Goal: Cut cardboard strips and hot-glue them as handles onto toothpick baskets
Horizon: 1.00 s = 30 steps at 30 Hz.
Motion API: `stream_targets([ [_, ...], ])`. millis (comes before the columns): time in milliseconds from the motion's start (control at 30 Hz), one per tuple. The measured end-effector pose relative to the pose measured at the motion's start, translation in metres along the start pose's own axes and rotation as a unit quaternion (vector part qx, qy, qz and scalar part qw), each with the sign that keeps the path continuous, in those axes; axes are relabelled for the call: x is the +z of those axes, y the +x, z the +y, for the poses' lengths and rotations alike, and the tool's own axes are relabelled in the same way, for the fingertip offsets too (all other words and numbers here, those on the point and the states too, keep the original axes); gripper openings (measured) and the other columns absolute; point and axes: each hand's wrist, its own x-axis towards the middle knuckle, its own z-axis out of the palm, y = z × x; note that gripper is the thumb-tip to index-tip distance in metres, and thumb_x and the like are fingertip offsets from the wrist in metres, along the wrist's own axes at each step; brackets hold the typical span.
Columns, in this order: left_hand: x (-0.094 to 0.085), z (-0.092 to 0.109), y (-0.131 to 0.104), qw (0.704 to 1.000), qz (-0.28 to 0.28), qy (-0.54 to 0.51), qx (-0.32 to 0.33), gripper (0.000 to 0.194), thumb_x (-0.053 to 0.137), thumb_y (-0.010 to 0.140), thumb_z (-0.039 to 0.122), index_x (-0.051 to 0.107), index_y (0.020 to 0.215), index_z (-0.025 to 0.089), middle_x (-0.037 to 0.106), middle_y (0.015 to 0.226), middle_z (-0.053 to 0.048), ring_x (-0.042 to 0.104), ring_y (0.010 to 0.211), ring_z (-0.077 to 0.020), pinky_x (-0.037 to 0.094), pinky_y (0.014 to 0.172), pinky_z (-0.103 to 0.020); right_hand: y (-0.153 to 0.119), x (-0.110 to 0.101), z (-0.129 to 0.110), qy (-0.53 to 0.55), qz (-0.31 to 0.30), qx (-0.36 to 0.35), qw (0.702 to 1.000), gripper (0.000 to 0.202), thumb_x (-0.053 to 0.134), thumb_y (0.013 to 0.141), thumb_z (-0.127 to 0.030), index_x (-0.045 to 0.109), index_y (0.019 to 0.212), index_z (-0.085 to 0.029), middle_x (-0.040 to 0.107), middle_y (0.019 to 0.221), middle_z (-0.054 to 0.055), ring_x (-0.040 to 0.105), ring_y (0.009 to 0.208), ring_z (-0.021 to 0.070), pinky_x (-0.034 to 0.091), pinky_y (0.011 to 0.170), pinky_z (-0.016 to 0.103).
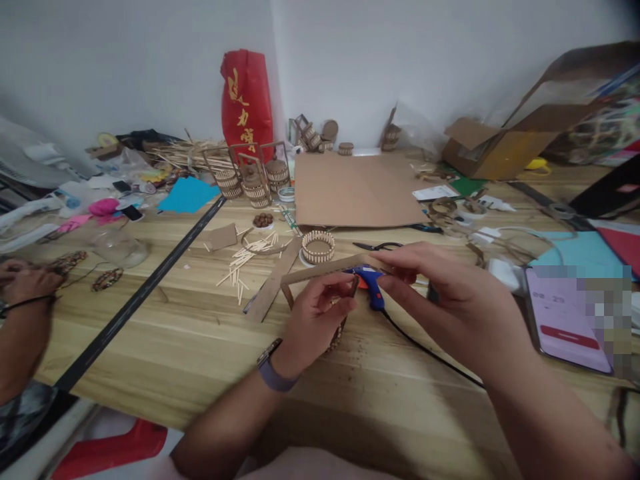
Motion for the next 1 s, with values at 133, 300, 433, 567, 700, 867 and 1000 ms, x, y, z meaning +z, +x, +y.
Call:
stream_targets([
  [133, -0.001, 0.000, -0.001, 1.000, 0.000, -0.014, -0.010, 0.025, 0.082, 0.084, 0.029, 0.073, 0.107, 0.025, 0.072, 0.093, 0.000, 0.067, 0.085, -0.0126, 0.055, 0.078, -0.025, 0.000, 0.000, 0.000, -0.003, 0.000, 0.004, 1.000, 0.021, 0.063, 0.094, -0.032, 0.078, 0.109, -0.032, 0.078, 0.093, 0.004, 0.070, 0.082, 0.0206, 0.055, 0.073, 0.033],
  [300, -0.001, 0.000, -0.002, 1.000, 0.003, -0.015, -0.022, 0.026, 0.083, 0.083, 0.028, 0.074, 0.108, 0.026, 0.073, 0.094, 0.000, 0.068, 0.086, -0.0129, 0.055, 0.077, -0.025, -0.002, 0.007, 0.008, 0.005, 0.018, 0.000, 1.000, 0.018, 0.064, 0.093, -0.028, 0.079, 0.102, -0.031, 0.077, 0.092, 0.005, 0.071, 0.087, 0.0221, 0.055, 0.074, 0.034],
  [433, -0.001, 0.000, -0.002, 0.999, 0.016, -0.011, -0.048, 0.025, 0.084, 0.081, 0.032, 0.073, 0.101, 0.022, 0.073, 0.092, -0.002, 0.068, 0.084, -0.0148, 0.055, 0.073, -0.026, -0.010, 0.018, 0.016, 0.040, 0.020, 0.023, 0.999, 0.017, 0.065, 0.092, -0.027, 0.080, 0.100, -0.030, 0.077, 0.089, 0.004, 0.070, 0.083, 0.0218, 0.055, 0.072, 0.034],
  [567, 0.000, 0.000, -0.002, 0.998, 0.018, -0.001, -0.062, 0.025, 0.084, 0.080, 0.031, 0.072, 0.098, 0.021, 0.073, 0.091, -0.002, 0.068, 0.086, -0.0156, 0.055, 0.078, -0.028, -0.017, 0.027, 0.022, 0.064, 0.020, 0.058, 0.996, 0.013, 0.068, 0.091, -0.028, 0.078, 0.099, -0.027, 0.077, 0.088, 0.004, 0.070, 0.080, 0.0214, 0.055, 0.071, 0.033],
  [700, 0.000, 0.002, -0.002, 0.997, 0.021, -0.001, -0.072, 0.022, 0.084, 0.079, 0.029, 0.069, 0.093, 0.020, 0.073, 0.090, -0.001, 0.068, 0.087, -0.0158, 0.054, 0.082, -0.029, -0.021, 0.033, 0.025, 0.081, 0.034, 0.060, 0.994, 0.012, 0.068, 0.089, -0.025, 0.078, 0.096, -0.025, 0.076, 0.083, 0.003, 0.069, 0.074, 0.0192, 0.054, 0.067, 0.031],
  [867, 0.001, 0.004, -0.002, 0.998, 0.014, 0.001, -0.062, 0.022, 0.083, 0.081, 0.029, 0.069, 0.095, 0.021, 0.073, 0.090, 0.000, 0.068, 0.087, -0.0152, 0.054, 0.082, -0.029, -0.023, 0.039, 0.025, 0.112, 0.038, 0.074, 0.990, 0.012, 0.068, 0.089, -0.027, 0.079, 0.092, -0.025, 0.075, 0.079, 0.003, 0.067, 0.072, 0.0197, 0.052, 0.063, 0.032],
  [1000, 0.000, 0.003, -0.002, 0.998, 0.010, -0.003, -0.060, 0.021, 0.084, 0.081, 0.029, 0.069, 0.095, 0.021, 0.072, 0.089, 0.001, 0.068, 0.086, -0.0143, 0.054, 0.080, -0.027, -0.024, 0.042, 0.025, 0.115, 0.037, 0.093, 0.988, 0.013, 0.069, 0.089, -0.031, 0.080, 0.092, -0.025, 0.077, 0.081, 0.004, 0.068, 0.075, 0.0206, 0.052, 0.067, 0.034],
])
